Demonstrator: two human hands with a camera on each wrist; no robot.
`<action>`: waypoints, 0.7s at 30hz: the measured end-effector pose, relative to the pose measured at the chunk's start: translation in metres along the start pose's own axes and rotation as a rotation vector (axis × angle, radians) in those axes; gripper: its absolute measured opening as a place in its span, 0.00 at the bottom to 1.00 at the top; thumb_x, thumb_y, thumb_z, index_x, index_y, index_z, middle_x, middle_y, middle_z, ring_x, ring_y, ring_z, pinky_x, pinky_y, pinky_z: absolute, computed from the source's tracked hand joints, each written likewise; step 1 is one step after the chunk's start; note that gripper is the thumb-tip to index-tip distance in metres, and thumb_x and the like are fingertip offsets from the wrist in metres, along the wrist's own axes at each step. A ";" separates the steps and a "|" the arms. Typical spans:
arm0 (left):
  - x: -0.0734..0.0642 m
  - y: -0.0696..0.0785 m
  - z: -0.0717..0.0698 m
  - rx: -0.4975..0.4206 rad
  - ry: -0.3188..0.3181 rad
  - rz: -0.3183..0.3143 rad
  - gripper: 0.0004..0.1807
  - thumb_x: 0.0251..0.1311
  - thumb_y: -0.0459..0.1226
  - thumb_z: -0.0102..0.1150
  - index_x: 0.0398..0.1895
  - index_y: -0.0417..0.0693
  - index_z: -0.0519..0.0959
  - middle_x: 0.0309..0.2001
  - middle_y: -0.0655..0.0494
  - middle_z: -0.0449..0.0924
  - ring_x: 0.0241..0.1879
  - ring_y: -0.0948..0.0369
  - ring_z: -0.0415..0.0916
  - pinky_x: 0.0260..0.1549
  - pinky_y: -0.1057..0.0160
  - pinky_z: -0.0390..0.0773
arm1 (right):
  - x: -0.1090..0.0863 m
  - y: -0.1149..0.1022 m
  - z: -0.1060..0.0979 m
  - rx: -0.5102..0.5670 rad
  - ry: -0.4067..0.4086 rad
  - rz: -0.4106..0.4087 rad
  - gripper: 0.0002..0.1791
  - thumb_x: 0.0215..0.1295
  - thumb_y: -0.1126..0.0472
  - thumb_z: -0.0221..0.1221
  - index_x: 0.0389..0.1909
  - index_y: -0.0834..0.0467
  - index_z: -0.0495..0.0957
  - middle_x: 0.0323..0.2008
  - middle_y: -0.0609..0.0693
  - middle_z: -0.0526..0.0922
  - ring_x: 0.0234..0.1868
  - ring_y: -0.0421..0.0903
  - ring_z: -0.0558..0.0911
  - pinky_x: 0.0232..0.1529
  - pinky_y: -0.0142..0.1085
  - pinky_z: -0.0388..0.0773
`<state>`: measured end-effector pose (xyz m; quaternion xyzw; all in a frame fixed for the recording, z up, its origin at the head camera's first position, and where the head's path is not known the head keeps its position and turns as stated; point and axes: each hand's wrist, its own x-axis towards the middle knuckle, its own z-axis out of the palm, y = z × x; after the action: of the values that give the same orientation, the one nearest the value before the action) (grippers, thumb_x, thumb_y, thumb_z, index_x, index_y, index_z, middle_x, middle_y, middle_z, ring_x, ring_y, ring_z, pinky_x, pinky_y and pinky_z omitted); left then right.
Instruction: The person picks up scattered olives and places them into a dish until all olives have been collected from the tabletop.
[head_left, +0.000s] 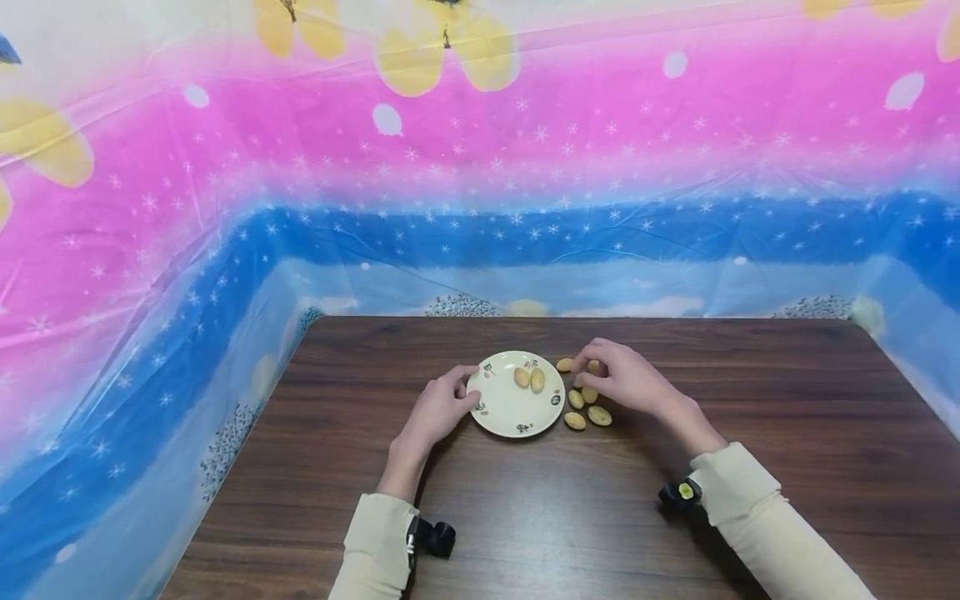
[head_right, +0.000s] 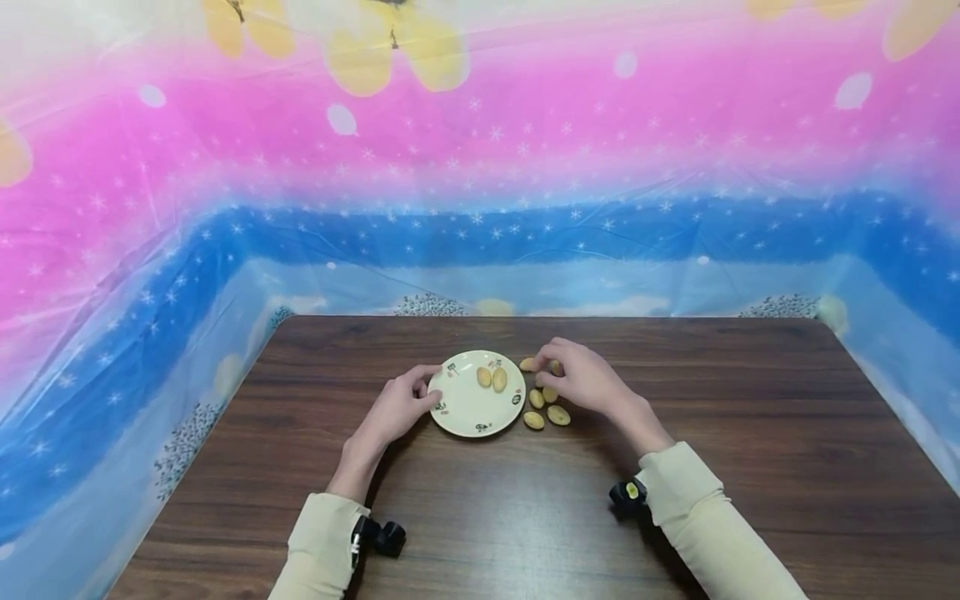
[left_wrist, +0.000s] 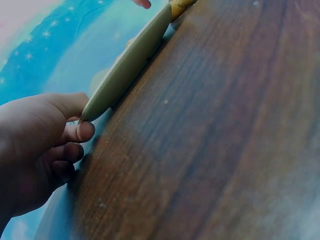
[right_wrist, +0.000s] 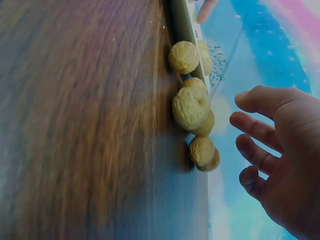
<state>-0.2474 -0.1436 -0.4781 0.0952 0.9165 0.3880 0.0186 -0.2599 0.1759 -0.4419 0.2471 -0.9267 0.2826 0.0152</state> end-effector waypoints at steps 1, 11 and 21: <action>0.000 0.000 0.000 -0.004 -0.002 0.000 0.24 0.65 0.41 0.57 0.65 0.52 0.75 0.24 0.59 0.71 0.21 0.63 0.63 0.28 0.63 0.66 | -0.001 0.001 0.000 -0.003 0.003 -0.005 0.06 0.65 0.57 0.64 0.42 0.50 0.84 0.40 0.44 0.80 0.33 0.41 0.74 0.37 0.38 0.71; 0.001 -0.002 0.002 -0.006 -0.010 0.000 0.24 0.65 0.42 0.58 0.65 0.52 0.75 0.25 0.59 0.71 0.22 0.62 0.64 0.28 0.63 0.66 | -0.014 0.008 -0.002 -0.015 0.019 -0.030 0.06 0.66 0.60 0.64 0.42 0.50 0.84 0.38 0.44 0.79 0.31 0.39 0.73 0.33 0.35 0.70; -0.001 0.001 0.000 -0.028 -0.013 -0.011 0.24 0.66 0.41 0.58 0.65 0.52 0.75 0.25 0.58 0.71 0.22 0.62 0.64 0.28 0.62 0.65 | -0.021 0.015 -0.004 -0.038 0.019 -0.012 0.08 0.67 0.57 0.63 0.44 0.52 0.83 0.46 0.46 0.81 0.43 0.45 0.81 0.44 0.43 0.76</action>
<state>-0.2462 -0.1432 -0.4776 0.0926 0.9113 0.4002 0.0279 -0.2489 0.1987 -0.4498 0.2496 -0.9303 0.2670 0.0302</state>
